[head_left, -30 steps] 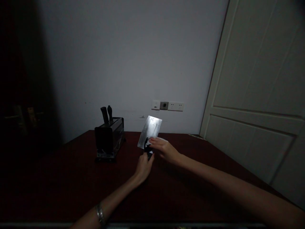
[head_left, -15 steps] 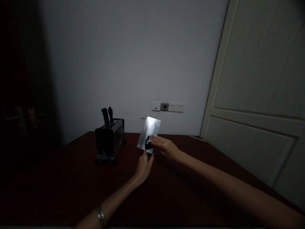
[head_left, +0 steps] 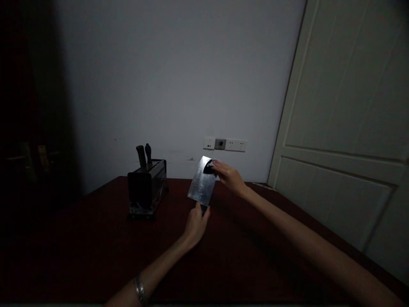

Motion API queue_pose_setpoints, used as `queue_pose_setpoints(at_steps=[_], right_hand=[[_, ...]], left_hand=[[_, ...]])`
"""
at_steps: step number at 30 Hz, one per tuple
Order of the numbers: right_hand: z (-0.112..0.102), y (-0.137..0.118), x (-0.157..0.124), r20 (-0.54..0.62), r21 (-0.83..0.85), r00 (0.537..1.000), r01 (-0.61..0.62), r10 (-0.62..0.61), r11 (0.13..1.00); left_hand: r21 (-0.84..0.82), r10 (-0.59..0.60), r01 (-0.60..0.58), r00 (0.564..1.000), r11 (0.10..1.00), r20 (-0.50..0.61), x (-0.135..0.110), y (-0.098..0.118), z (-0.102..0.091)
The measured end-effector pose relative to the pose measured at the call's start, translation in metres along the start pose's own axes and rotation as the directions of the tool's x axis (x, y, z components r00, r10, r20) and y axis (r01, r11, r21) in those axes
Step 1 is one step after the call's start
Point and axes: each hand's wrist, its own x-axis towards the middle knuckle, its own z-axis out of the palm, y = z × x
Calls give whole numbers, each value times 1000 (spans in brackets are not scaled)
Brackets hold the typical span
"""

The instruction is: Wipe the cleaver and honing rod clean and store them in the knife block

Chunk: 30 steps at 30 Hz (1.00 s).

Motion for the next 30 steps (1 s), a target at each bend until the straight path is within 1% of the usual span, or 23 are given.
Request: queue_pose_setpoints(at_steps=[1, 2, 4, 5, 6, 7, 8, 9, 11, 12, 14, 15, 17, 19, 20, 21, 22, 24, 26, 27, 28, 29, 30], right_hand=[[1, -1, 2, -21, -14, 1000, -7, 7, 1000], [4, -6, 0, -20, -19, 1000, 12, -12, 1000], [13, -23, -11, 46, 5, 992, 117, -117, 993], [18, -31, -17, 98, 29, 978, 182, -184, 983], [22, -37, -22, 143, 50, 963, 225, -230, 973], [23, -39, -24, 161, 57, 957, 236, -243, 970], [23, -37, -23, 164, 61, 957, 232, -239, 971], [21, -30, -19, 147, 56, 967, 201, -207, 978], [14, -12, -5, 79, 39, 993, 90, -93, 995], [11, -5, 2, 24, 29, 999, 36, -37, 999], [9, -2, 6, -27, 24, 1000, -15, 16, 1000], [10, -7, 4, -16, 29, 1000, -1, 2, 1000], [14, -25, -7, 82, 63, 992, 89, -94, 994], [15, -40, -17, 197, 110, 958, 191, -210, 975], [13, -43, -18, 226, 118, 948, 202, -224, 972], [9, -41, -15, 232, 112, 950, 188, -210, 976], [3, -35, -9, 214, 93, 962, 154, -171, 984], [-8, -18, 8, 120, 34, 992, 40, -43, 999], [-14, -6, 21, 24, -15, 999, -47, 48, 999], [-13, -5, 23, -5, -26, 998, -64, 64, 998], [-10, -9, 21, -8, -27, 998, -55, 55, 998], [-4, -17, 16, 9, -19, 1000, -24, 24, 1000], [3, -26, 10, 50, -1, 998, 27, -27, 1000]], left_hand=[[-4, 0, 0, 1000, 1000, -10, 1, 2, 0], [-11, 1, -1, 1000, 1000, -24, 2, 3, 1], [-17, -12, 12, 999, 1000, -44, 5, 4, 1], [-16, -26, 25, 998, 1000, -51, 7, 4, 1], [-16, -37, 37, 998, 999, -54, 8, 4, 1], [-16, -44, 43, 997, 999, -56, 9, 4, 1], [-19, -48, 47, 997, 999, -58, 9, 4, 1], [-22, -48, 47, 997, 999, -61, 9, 5, 1], [-27, -42, 40, 997, 999, -65, 7, 7, 1], [-26, -42, 40, 997, 999, -67, 6, 7, 1], [-32, -41, 38, 997, 999, -72, 5, 8, 1], [-46, -28, 25, 997, 999, -75, 5, 8, 1], [-57, -21, 17, 997, 998, -72, 5, 6, 1], [-24, -34, 33, 998, 999, -53, 6, 5, 2], [2, -43, 43, 998, 999, -45, 5, 6, 2], [28, -51, 52, 998, 998, -39, 5, 7, 2], [45, -51, 52, 998, 998, -36, 4, 8, 3], [57, -36, 37, 999, 998, -22, 1, 13, 4], [59, -29, 29, 1000, 998, -7, -2, 17, 6], [56, -24, 24, 1000, 998, -4, -3, 18, 7], [51, -21, 21, 1000, 998, -5, -3, 18, 8], [47, -20, 20, 1000, 999, -8, -2, 17, 9], [43, -20, 20, 1000, 999, -4, -2, 16, 10]])
